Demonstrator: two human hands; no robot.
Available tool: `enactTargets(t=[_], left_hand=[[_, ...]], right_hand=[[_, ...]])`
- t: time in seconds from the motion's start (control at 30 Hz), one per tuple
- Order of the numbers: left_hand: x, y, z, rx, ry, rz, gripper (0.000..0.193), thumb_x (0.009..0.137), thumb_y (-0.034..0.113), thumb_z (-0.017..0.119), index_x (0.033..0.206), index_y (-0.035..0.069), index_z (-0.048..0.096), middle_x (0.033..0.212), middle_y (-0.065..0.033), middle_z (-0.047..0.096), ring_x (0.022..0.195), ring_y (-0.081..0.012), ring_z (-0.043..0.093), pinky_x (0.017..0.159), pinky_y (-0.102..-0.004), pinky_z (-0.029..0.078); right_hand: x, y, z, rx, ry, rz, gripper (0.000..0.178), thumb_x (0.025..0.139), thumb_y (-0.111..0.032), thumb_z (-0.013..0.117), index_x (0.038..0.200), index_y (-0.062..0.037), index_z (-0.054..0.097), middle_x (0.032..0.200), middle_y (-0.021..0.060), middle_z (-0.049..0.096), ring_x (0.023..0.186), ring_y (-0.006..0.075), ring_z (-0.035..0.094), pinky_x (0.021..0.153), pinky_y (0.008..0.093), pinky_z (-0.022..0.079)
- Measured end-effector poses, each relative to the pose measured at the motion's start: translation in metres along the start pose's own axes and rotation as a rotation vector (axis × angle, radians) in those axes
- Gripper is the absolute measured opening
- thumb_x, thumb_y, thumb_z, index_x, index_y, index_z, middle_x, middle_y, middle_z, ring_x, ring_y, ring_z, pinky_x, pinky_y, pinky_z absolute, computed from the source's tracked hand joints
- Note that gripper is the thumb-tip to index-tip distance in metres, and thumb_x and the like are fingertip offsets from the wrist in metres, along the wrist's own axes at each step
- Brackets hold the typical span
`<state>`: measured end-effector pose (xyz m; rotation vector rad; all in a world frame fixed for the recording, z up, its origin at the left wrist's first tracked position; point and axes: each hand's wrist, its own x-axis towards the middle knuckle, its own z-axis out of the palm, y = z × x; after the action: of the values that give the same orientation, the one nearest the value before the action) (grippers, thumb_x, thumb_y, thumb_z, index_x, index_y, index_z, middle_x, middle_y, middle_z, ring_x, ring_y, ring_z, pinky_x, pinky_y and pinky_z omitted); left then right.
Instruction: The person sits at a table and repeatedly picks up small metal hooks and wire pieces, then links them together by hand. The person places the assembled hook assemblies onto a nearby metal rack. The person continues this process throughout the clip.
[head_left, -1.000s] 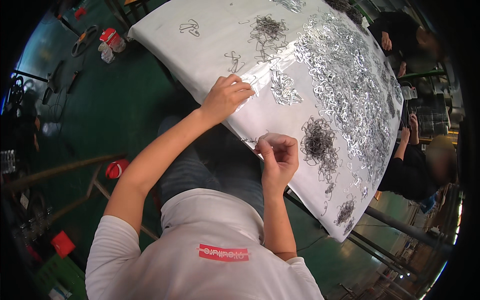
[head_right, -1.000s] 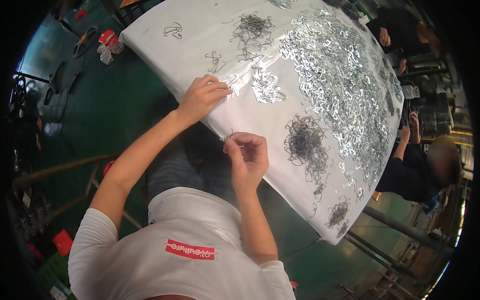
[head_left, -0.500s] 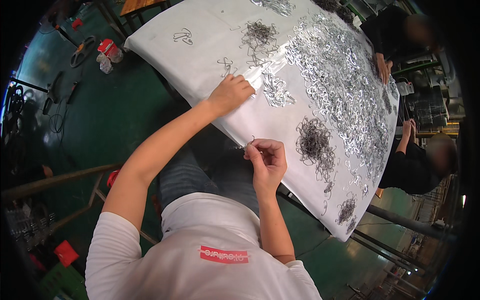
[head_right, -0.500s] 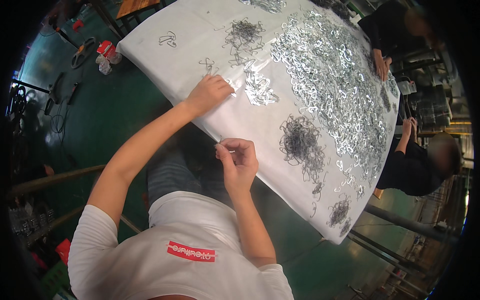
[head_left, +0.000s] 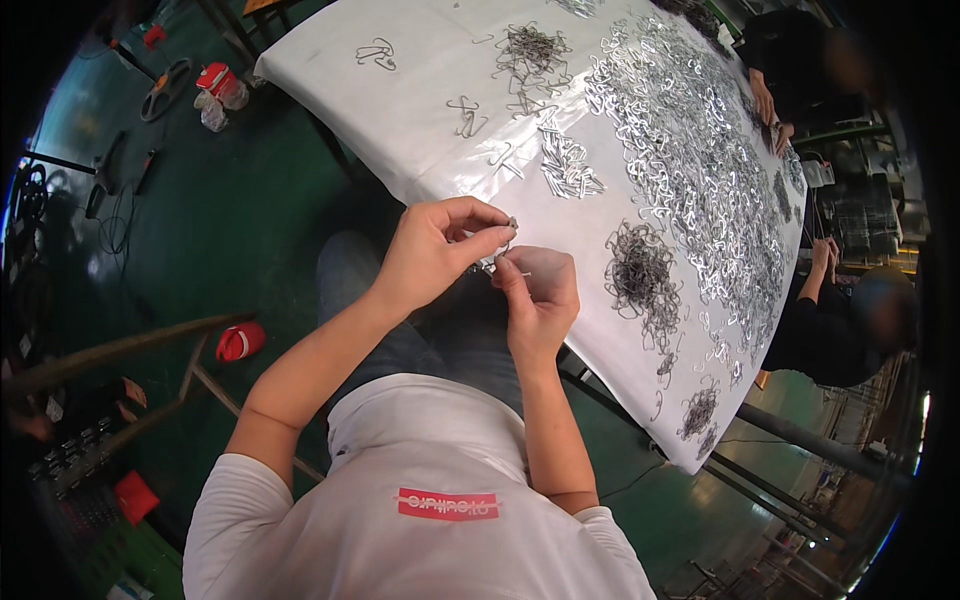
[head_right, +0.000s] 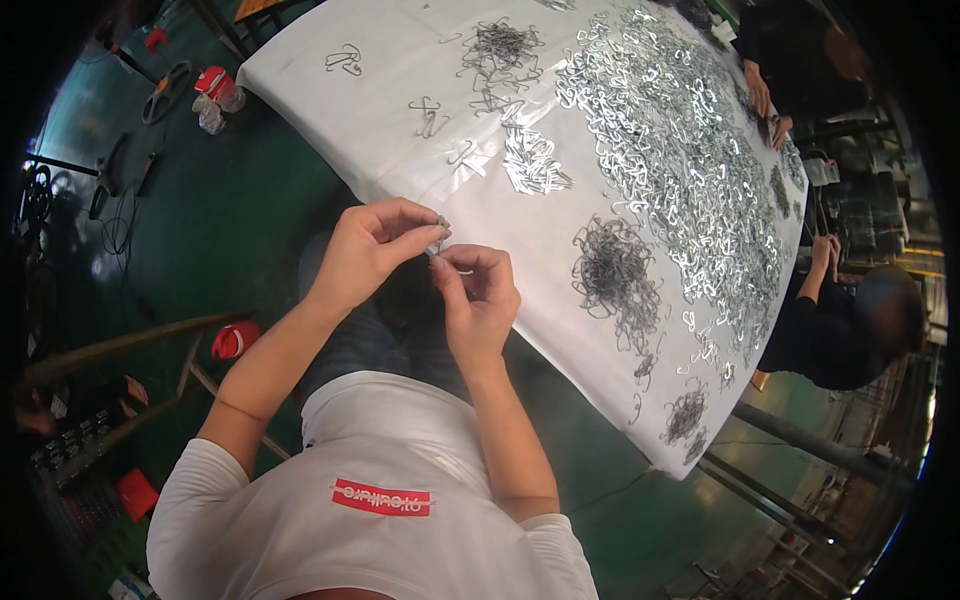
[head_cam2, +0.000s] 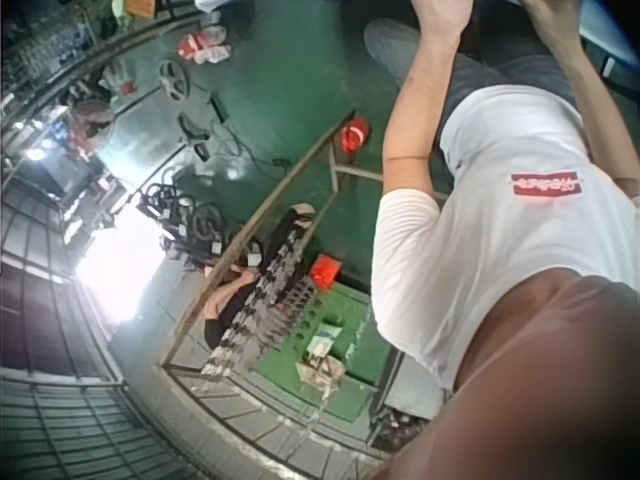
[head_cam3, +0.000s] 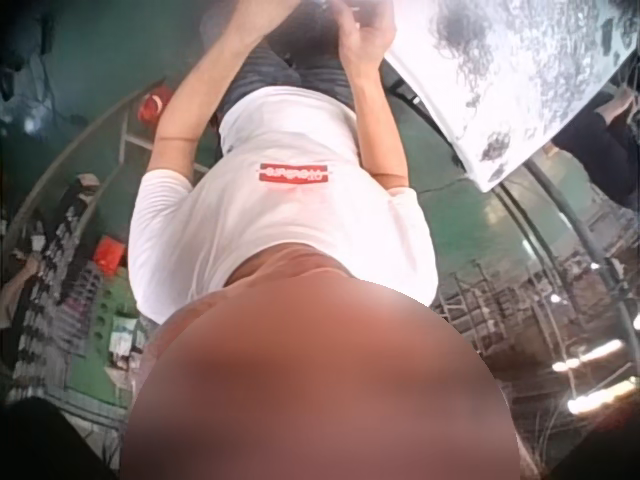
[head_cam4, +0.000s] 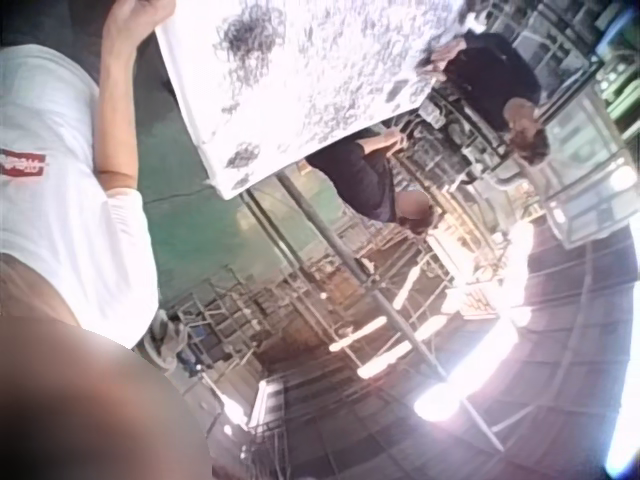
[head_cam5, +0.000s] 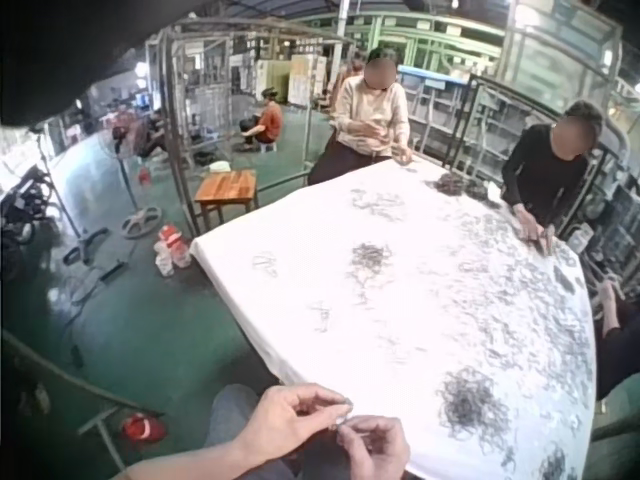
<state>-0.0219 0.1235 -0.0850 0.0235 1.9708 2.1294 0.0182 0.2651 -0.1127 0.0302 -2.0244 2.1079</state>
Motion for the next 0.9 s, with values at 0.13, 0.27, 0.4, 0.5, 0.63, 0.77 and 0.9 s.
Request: enactTargets(t=[0.13,0.27,0.4,0.5,0.63,0.77,0.9], left_hand=[[-0.005,0.000,-0.004,0.050,0.035,0.072,0.012,0.083,0.002,0.067,0.095,-0.001,0.069,0.103,-0.0064,0.067,0.080,-0.0089,0.060,0.072,-0.0214,0.048],[-0.007,-0.010,-0.010,0.158,0.100,0.316,0.013,0.081,0.001,0.068,0.093,0.001,0.069,0.108,-0.0067,0.064,0.082,-0.0090,0.056,0.073,-0.0226,0.046],[-0.013,-0.016,-0.015,0.194,0.165,0.352,0.013,0.079,0.001,0.069,0.092,0.001,0.068,0.106,-0.0060,0.064,0.081,-0.0109,0.054,0.074,-0.0236,0.045],[-0.018,-0.016,-0.016,0.208,0.192,0.352,0.013,0.079,0.000,0.070,0.092,0.001,0.068,0.106,-0.0066,0.064,0.082,-0.0122,0.055,0.074,-0.0249,0.046],[-0.024,-0.014,-0.017,0.205,0.217,0.351,0.013,0.079,0.000,0.070,0.092,0.002,0.068,0.106,-0.0063,0.063,0.085,-0.0135,0.057,0.076,-0.0254,0.047],[-0.027,-0.013,-0.018,0.201,0.210,0.335,0.014,0.080,-0.001,0.070,0.093,0.003,0.069,0.107,-0.0055,0.062,0.090,-0.0145,0.059,0.078,-0.0260,0.049],[-0.029,-0.015,-0.018,0.207,0.222,0.359,0.014,0.079,-0.001,0.070,0.093,0.003,0.069,0.105,-0.0055,0.063,0.090,-0.0151,0.059,0.077,-0.0266,0.049]], right_hand=[[0.001,0.005,0.002,-0.002,-0.027,0.035,0.017,0.085,0.003,0.065,0.095,0.0019,0.052,0.090,0.0098,0.063,0.077,0.0119,0.061,0.063,0.0221,0.052],[0.015,0.013,-0.001,-0.140,-0.022,0.031,0.020,0.086,-0.004,0.067,0.102,0.0004,0.055,0.091,0.0076,0.063,0.082,0.0126,0.060,0.064,0.0233,0.049],[0.093,0.036,0.006,-0.540,-0.149,-0.162,0.014,0.088,-0.013,0.064,0.095,-0.0017,0.064,0.089,0.0086,0.064,0.076,0.0176,0.060,0.062,0.0296,0.046],[0.160,0.054,0.034,-0.795,-0.254,-0.081,0.022,0.084,-0.025,0.066,0.090,-0.0036,0.069,0.088,0.0134,0.068,0.076,0.0248,0.065,0.066,0.0357,0.049],[0.219,0.068,0.073,-1.092,-0.334,0.225,0.032,0.079,-0.036,0.070,0.093,-0.0074,0.072,0.092,0.0149,0.070,0.083,0.0289,0.068,0.071,0.0386,0.052],[0.236,0.086,0.092,-1.340,-0.390,0.231,0.030,0.078,-0.035,0.068,0.089,-0.0082,0.074,0.087,0.0132,0.071,0.081,0.0263,0.068,0.072,0.0367,0.052],[0.244,0.096,0.072,-1.171,-0.432,0.233,0.029,0.077,-0.029,0.066,0.092,-0.0046,0.072,0.096,0.0169,0.070,0.088,0.0291,0.068,0.077,0.0384,0.052]])
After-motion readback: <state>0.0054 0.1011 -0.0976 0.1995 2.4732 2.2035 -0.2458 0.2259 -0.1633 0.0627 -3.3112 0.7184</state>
